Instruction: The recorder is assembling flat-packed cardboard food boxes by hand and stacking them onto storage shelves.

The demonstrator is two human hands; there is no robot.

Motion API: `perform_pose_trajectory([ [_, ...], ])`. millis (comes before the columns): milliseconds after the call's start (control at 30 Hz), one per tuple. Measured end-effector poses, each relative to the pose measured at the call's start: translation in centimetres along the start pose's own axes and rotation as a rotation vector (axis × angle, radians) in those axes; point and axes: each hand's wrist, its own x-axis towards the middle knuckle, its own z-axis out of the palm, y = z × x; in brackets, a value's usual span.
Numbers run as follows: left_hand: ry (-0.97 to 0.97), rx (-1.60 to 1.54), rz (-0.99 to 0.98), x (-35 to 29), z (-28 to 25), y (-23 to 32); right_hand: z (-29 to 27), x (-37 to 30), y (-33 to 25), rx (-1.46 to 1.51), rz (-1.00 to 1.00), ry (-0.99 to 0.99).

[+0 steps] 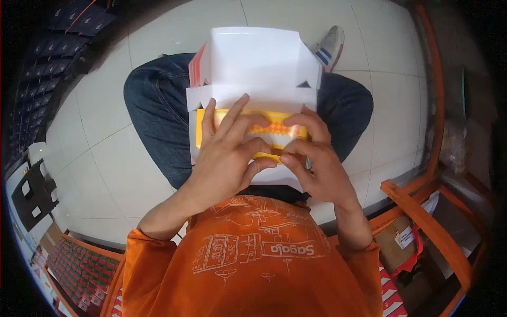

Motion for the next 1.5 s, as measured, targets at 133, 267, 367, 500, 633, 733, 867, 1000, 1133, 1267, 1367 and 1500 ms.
perform_pose_trajectory([
  [133,-0.039,-0.019,-0.05,0.5,-0.7,0.0,0.9,0.3,1.0,0.064,-0.025,-0.027],
  [267,-0.016,-0.038,-0.071,0.9,-0.7,0.0,1.2,0.1,3.7,0.296,-0.14,0.218],
  [367,-0.007,-0.022,-0.04,0.8,-0.4,-0.3,1.7,-0.2,4.6,0.077,-0.312,0.192],
  [500,0.081,0.065,0.018,1.6,-0.1,-0.5,2.4,0.3,5.6,0.014,-0.292,0.286],
  [633,0.105,0.216,0.172,1.8,0.4,-1.7,2.6,0.9,6.3,-0.09,-0.315,0.291],
  [733,0.146,0.231,0.202,2.1,0.8,-2.3,2.6,1.3,6.4,-0.07,-0.394,0.347],
  [867,0.168,0.221,0.213,2.2,1.3,-2.6,2.7,1.5,6.4,-0.019,-0.372,0.37],
  [1000,0.207,0.247,0.209,2.1,1.6,-2.5,3.1,1.5,5.9,0.095,-0.293,0.373],
  [1133,0.257,0.25,0.202,1.8,1.9,-2.5,3.1,1.3,5.4,0.051,-0.273,0.361],
  [1267,0.251,0.212,0.194,1.7,2.0,-2.7,3.5,1.5,6.4,-0.037,-0.364,0.381],
  [1367,0.274,0.251,0.212,1.5,2.5,-3.2,3.4,1.8,6.3,-0.1,-0.439,0.387],
  [1500,0.245,0.262,0.232,1.8,1.9,-3.2,3.5,2.1,6.9,-0.022,-0.456,0.391],
])
